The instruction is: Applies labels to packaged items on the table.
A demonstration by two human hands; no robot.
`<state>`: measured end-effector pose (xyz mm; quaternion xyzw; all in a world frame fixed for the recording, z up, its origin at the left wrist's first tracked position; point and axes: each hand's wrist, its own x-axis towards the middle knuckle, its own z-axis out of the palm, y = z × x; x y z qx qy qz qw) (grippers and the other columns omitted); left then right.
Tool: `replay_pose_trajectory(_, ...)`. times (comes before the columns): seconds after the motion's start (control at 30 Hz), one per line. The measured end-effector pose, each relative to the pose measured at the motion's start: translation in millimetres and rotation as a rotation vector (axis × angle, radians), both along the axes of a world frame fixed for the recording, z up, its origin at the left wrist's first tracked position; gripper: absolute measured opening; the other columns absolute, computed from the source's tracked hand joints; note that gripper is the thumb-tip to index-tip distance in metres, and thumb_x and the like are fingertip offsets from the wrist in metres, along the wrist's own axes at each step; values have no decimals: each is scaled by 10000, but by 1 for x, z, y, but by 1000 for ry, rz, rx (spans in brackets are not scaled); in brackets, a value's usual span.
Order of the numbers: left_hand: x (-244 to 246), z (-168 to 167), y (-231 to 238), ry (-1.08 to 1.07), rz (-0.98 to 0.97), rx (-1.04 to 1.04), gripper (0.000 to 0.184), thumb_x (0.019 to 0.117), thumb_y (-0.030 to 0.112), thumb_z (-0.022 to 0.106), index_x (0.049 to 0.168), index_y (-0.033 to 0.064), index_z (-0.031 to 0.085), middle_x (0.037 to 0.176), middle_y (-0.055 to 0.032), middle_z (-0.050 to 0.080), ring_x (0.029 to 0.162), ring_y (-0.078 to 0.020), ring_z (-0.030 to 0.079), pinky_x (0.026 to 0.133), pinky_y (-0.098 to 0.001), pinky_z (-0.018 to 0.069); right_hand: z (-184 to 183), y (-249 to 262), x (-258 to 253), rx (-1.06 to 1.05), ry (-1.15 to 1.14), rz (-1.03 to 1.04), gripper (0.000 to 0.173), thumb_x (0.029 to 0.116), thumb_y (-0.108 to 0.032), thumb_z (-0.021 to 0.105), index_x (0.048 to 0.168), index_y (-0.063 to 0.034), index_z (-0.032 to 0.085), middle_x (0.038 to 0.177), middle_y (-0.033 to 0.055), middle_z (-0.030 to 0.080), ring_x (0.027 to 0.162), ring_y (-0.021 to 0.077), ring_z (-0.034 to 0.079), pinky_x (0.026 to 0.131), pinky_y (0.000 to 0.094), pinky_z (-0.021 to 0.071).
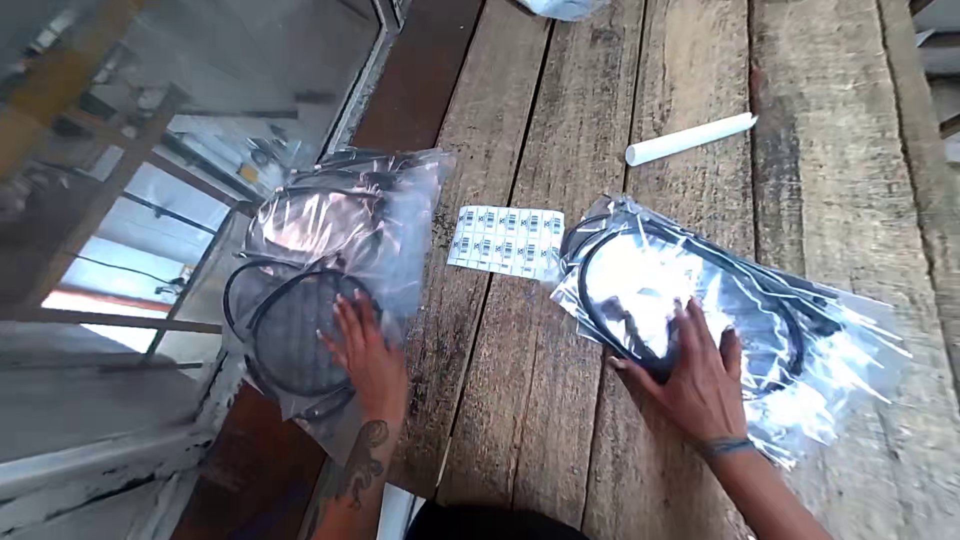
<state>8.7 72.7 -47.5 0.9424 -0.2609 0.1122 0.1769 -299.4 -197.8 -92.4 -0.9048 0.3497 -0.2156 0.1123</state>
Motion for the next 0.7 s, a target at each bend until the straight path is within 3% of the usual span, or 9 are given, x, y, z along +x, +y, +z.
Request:
replay_pose_trajectory(0.07, -39, -1, 5, 26, -201, -25, 550, 1055, 172, 413, 1580, 17, 357, 1657, -224, 276, 1557, -384, 215, 1228, -693, 115, 29, 0, -4, 223, -229, -18, 976, 890, -429, 702, 1537, 115, 214, 1530, 327, 402, 1333, 392, 543, 1103, 566, 439)
replay_pose_trajectory(0.1, -64, -4, 8, 18, -326, -18, 523, 1058, 174, 409, 1561, 30, 407, 1643, -224, 310, 1543, -392, 253, 1212, -711, 154, 47, 4, -4, 308, -358, -50, 874, 942, -302, 681, 1511, 130, 178, 1451, 296, 476, 1149, 286, 661, 956, 457, 566)
replay_pose_trajectory(0.2, -120, -16, 19, 95, -671, 61, 431, 1045, 207, 483, 1464, 173, 579, 1579, -97, 471, 1480, -328, 411, 1153, -738, 251, 84, 16, -6, 498, -589, -139, 402, 1062, -215, 519, 1329, 41, 360, 962, 22, 640, 679, 60, 660, 633, 279, 596)
replay_pose_trajectory(0.27, -127, -10, 25, 391, -788, 185, 511, 1049, 445, 478, 1505, 222, 535, 1624, 20, 414, 1542, -251, 297, 1215, -692, 159, 101, 19, -13, 596, -577, -112, 286, 1058, -230, 535, 1243, -29, 450, 858, -52, 634, 642, 34, 644, 616, 247, 590)
replay_pose_trajectory(0.37, -125, 11, 29, 832, -794, 97, 849, 840, 778, 594, 1508, 258, 535, 1655, -4, 352, 1577, -252, 176, 1255, -636, 69, 124, 13, -31, 577, -517, -80, 276, 1043, -237, 570, 1225, -48, 485, 833, -64, 655, 625, 33, 650, 583, 237, 590)
replay_pose_trajectory(0.43, -141, 8, 24, 836, -765, -32, 708, 819, 673, 719, 1353, 212, 663, 1524, -51, 518, 1510, -284, 339, 1249, -609, 193, 133, 9, -48, 509, -490, -129, 262, 1064, -269, 542, 1191, -40, 519, 814, -72, 647, 610, 15, 635, 569, 221, 574)
replay_pose_trajectory(0.53, -164, -17, 13, 525, -717, -126, 176, 907, 235, 755, 1026, 106, 744, 1170, -129, 685, 1255, -363, 585, 1129, -609, 395, 128, 32, -61, 556, -275, -94, 264, 1034, -237, 578, 1118, 13, 580, 818, 24, 666, 602, 91, 642, 542, 291, 573)
replay_pose_trajectory(0.6, -167, -19, 10, 487, -594, -261, 78, 902, 201, 749, 906, 130, 780, 1008, -63, 719, 1071, -291, 661, 986, -541, 509, 117, 71, -54, 764, -30, -13, 254, 1001, -223, 623, 1067, 20, 662, 828, 78, 720, 611, 156, 682, 546, 353, 590)
replay_pose_trajectory(0.7, -168, -6, 14, 775, -380, -398, 102, 852, 293, 817, 894, 200, 816, 969, 30, 718, 1019, -197, 635, 938, -492, 476, 84, 126, -33, 1087, 197, 38, 309, 994, -309, 656, 1080, -15, 696, 899, 84, 726, 636, 172, 679, 579, 373, 587)
